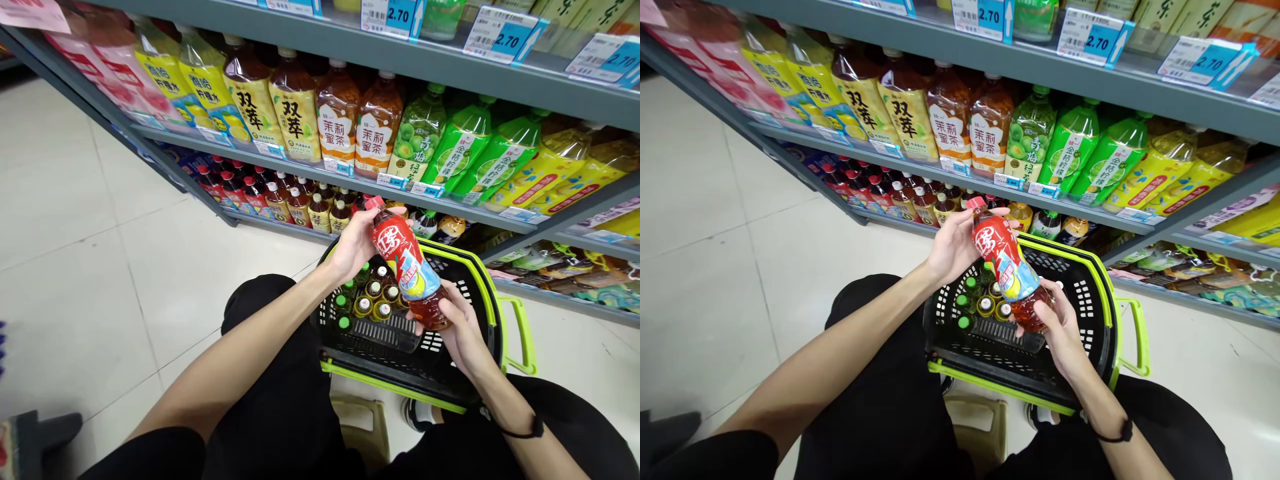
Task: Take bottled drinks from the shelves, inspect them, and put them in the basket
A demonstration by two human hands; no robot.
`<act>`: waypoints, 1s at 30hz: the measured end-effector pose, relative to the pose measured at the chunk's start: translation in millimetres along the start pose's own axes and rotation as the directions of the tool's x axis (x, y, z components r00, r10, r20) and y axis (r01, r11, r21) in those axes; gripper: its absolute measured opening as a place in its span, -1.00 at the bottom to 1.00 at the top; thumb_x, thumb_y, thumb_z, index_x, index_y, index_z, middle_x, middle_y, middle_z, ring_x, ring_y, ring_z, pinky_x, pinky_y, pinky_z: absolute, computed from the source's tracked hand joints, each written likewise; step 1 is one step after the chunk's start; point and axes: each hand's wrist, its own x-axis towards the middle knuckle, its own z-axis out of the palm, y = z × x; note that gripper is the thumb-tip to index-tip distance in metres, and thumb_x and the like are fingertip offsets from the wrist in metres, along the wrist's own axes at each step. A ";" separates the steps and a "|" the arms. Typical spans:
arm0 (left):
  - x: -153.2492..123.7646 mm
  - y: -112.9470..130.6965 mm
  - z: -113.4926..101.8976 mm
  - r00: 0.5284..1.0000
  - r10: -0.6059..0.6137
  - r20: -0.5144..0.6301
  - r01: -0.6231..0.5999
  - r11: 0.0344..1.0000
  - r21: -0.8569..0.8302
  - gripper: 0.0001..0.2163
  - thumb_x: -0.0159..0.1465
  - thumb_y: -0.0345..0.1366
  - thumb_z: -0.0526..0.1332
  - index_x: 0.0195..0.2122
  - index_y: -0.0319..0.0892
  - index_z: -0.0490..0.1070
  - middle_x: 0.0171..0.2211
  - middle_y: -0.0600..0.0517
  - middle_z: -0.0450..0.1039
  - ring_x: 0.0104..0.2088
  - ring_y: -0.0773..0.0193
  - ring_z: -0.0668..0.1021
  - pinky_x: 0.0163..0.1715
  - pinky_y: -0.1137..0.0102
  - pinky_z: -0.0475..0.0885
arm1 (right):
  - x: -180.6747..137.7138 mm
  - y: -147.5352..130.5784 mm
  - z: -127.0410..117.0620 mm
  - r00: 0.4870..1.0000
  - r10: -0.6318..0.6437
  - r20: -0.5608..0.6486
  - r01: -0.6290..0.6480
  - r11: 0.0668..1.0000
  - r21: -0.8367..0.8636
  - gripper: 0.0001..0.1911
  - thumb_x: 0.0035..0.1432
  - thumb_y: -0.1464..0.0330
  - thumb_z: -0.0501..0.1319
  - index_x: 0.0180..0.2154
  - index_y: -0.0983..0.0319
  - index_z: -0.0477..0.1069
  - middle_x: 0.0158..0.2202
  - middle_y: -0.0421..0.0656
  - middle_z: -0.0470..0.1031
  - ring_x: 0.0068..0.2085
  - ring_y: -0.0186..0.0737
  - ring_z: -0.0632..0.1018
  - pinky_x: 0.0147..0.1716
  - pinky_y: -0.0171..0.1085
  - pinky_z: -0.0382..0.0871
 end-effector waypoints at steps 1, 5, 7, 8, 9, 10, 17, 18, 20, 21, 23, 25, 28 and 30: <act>0.4 -1.2 -0.7 1.000 0.005 0.002 -0.005 1.000 0.001 -0.44 0.35 0.08 0.08 0.19 -0.20 0.45 0.15 -0.16 0.55 0.17 -0.08 0.54 0.21 0.04 0.36 | -0.3 -1.9 1.3 1.000 0.022 0.014 -0.023 0.999 0.039 -0.54 0.23 0.09 0.32 0.06 0.16 0.37 -0.14 -0.02 0.65 -0.35 -0.08 0.65 -0.50 -0.22 0.48; 3.0 -8.0 -5.5 0.998 -0.014 -0.054 0.017 0.998 0.067 -0.52 0.32 0.03 0.20 0.12 -0.17 0.49 0.08 -0.15 0.59 0.03 0.00 0.60 0.02 0.10 0.48 | -0.6 -8.8 4.8 0.992 0.113 0.056 -0.119 0.986 0.119 -0.56 0.29 0.01 0.15 -0.06 0.23 0.46 -0.24 0.03 0.67 -0.40 -0.05 0.63 -0.51 -0.20 0.45; 4.3 -11.7 -7.6 0.996 -0.013 -0.091 0.024 0.992 0.122 -0.57 0.30 0.02 0.28 0.04 -0.18 0.54 -0.02 -0.15 0.63 -0.15 0.09 0.63 -0.13 0.17 0.54 | 0.0 -10.8 4.6 0.986 0.154 0.069 -0.160 0.982 0.101 -0.48 0.32 -0.04 0.02 -0.14 0.24 0.49 -0.30 0.05 0.67 -0.47 -0.05 0.61 -0.54 -0.17 0.43; 4.8 -13.3 -8.3 0.994 -0.008 -0.105 0.023 0.989 0.143 -0.59 0.29 0.03 0.31 0.00 -0.18 0.55 -0.06 -0.14 0.64 -0.22 0.14 0.64 -0.19 0.21 0.55 | 0.5 -10.9 3.9 0.983 0.170 0.076 -0.175 0.982 0.075 -0.41 0.33 -0.08 -0.05 -0.18 0.24 0.50 -0.32 0.06 0.67 -0.49 -0.04 0.60 -0.55 -0.15 0.43; 5.1 -14.6 -8.6 0.993 0.000 -0.117 0.018 0.987 0.157 -0.60 0.28 0.04 0.33 -0.04 -0.19 0.57 -0.09 -0.14 0.64 -0.28 0.17 0.64 -0.24 0.23 0.56 | 1.3 -10.4 2.9 0.981 0.180 0.076 -0.183 0.982 0.041 -0.35 0.33 -0.11 -0.11 -0.19 0.24 0.50 -0.33 0.07 0.67 -0.48 -0.01 0.60 -0.55 -0.13 0.43; 5.3 -15.5 -8.6 0.991 0.006 -0.130 0.016 0.986 0.166 -0.60 0.27 0.05 0.33 -0.07 -0.19 0.57 -0.11 -0.14 0.65 -0.30 0.18 0.64 -0.27 0.25 0.57 | 2.2 -9.4 1.5 0.982 0.179 0.063 -0.179 0.984 -0.001 -0.30 0.33 -0.14 -0.16 -0.19 0.24 0.51 -0.33 0.06 0.66 -0.44 0.02 0.62 -0.54 -0.12 0.45; 5.5 -23.7 -9.8 0.975 0.005 -0.222 0.060 0.957 0.285 -0.53 0.14 0.04 0.46 -0.09 -0.22 0.59 -0.15 -0.15 0.66 -0.26 0.14 0.67 -0.34 0.29 0.62 | 8.2 -7.2 -15.2 0.971 -0.199 -0.131 0.051 0.709 -0.703 -0.55 0.36 0.05 0.09 0.01 0.22 0.49 -0.07 0.00 0.64 -0.07 0.03 0.62 0.00 0.00 0.50; 5.9 -29.1 -10.6 0.973 -0.015 -0.230 0.088 0.947 0.309 -0.52 0.11 0.02 0.48 -0.07 -0.23 0.59 -0.12 -0.16 0.65 -0.22 0.12 0.67 -0.33 0.30 0.62 | 8.6 -9.4 -18.2 0.956 -0.275 -0.107 0.090 0.617 -0.782 -0.57 0.35 0.10 0.12 0.08 0.22 0.44 -0.02 0.02 0.62 -0.04 0.03 0.62 0.06 0.03 0.47; 6.6 -45.8 -11.7 0.965 -0.092 -0.244 0.177 0.919 0.353 -0.47 0.10 0.00 0.49 -0.01 -0.25 0.57 -0.06 -0.19 0.63 -0.14 0.10 0.66 -0.28 0.29 0.63 | 9.5 -13.7 -24.9 0.923 -0.379 -0.066 0.126 0.459 -0.880 -0.58 0.33 0.17 0.14 0.12 0.24 0.38 0.03 0.07 0.58 -0.02 0.05 0.61 0.08 0.06 0.45; 6.9 -56.9 -11.5 0.961 -0.131 -0.244 0.223 0.888 0.403 -0.45 0.13 0.01 0.47 0.04 -0.26 0.54 -0.02 -0.21 0.62 -0.13 0.10 0.66 -0.27 0.29 0.63 | 10.2 -15.1 -28.6 0.915 -0.401 -0.053 0.122 0.397 -0.910 -0.60 0.32 0.19 0.14 0.10 0.25 0.38 0.04 0.08 0.57 -0.03 0.06 0.61 0.05 0.07 0.46; 7.3 -82.5 -9.0 0.958 -0.177 -0.226 0.276 0.786 0.553 -0.43 0.23 0.03 0.37 0.13 -0.26 0.47 0.02 -0.23 0.59 -0.14 0.11 0.66 -0.27 0.29 0.61 | 11.9 -16.3 -35.9 0.918 -0.395 -0.037 0.099 0.319 -0.943 -0.62 0.31 0.21 0.14 0.07 0.25 0.39 0.04 0.08 0.54 -0.06 0.08 0.60 -0.03 0.06 0.49; 7.0 -109.7 -3.1 0.969 -0.182 -0.169 0.248 0.656 0.713 -0.47 0.27 0.03 0.32 0.13 -0.26 0.47 -0.02 -0.19 0.60 -0.16 0.14 0.65 -0.24 0.30 0.58 | 13.3 -16.5 -41.6 0.926 -0.375 -0.031 0.077 0.271 -0.959 -0.62 0.29 0.23 0.14 0.07 0.27 0.40 0.03 0.10 0.50 -0.06 0.11 0.58 -0.08 0.04 0.51; 5.2 -148.1 8.4 0.972 -0.234 -0.001 0.123 0.511 0.851 -0.60 0.23 -0.03 0.36 -0.04 -0.21 0.56 -0.23 -0.03 0.63 -0.25 0.18 0.62 -0.21 0.33 0.52 | 13.9 -19.0 -45.8 0.926 -0.376 -0.039 0.048 0.220 -0.974 -0.60 0.27 0.26 0.15 0.08 0.31 0.40 0.04 0.14 0.46 0.00 0.17 0.54 -0.10 0.04 0.50; 3.2 -171.2 12.8 0.947 -0.302 0.110 0.033 0.430 0.902 -0.69 0.20 -0.08 0.38 -0.15 -0.20 0.58 -0.31 0.01 0.61 -0.30 0.18 0.60 -0.19 0.32 0.50 | 12.6 -22.3 -46.0 0.925 -0.377 -0.040 0.039 0.202 -0.979 -0.60 0.28 0.28 0.14 0.09 0.32 0.39 0.05 0.15 0.45 0.04 0.19 0.51 -0.06 0.05 0.49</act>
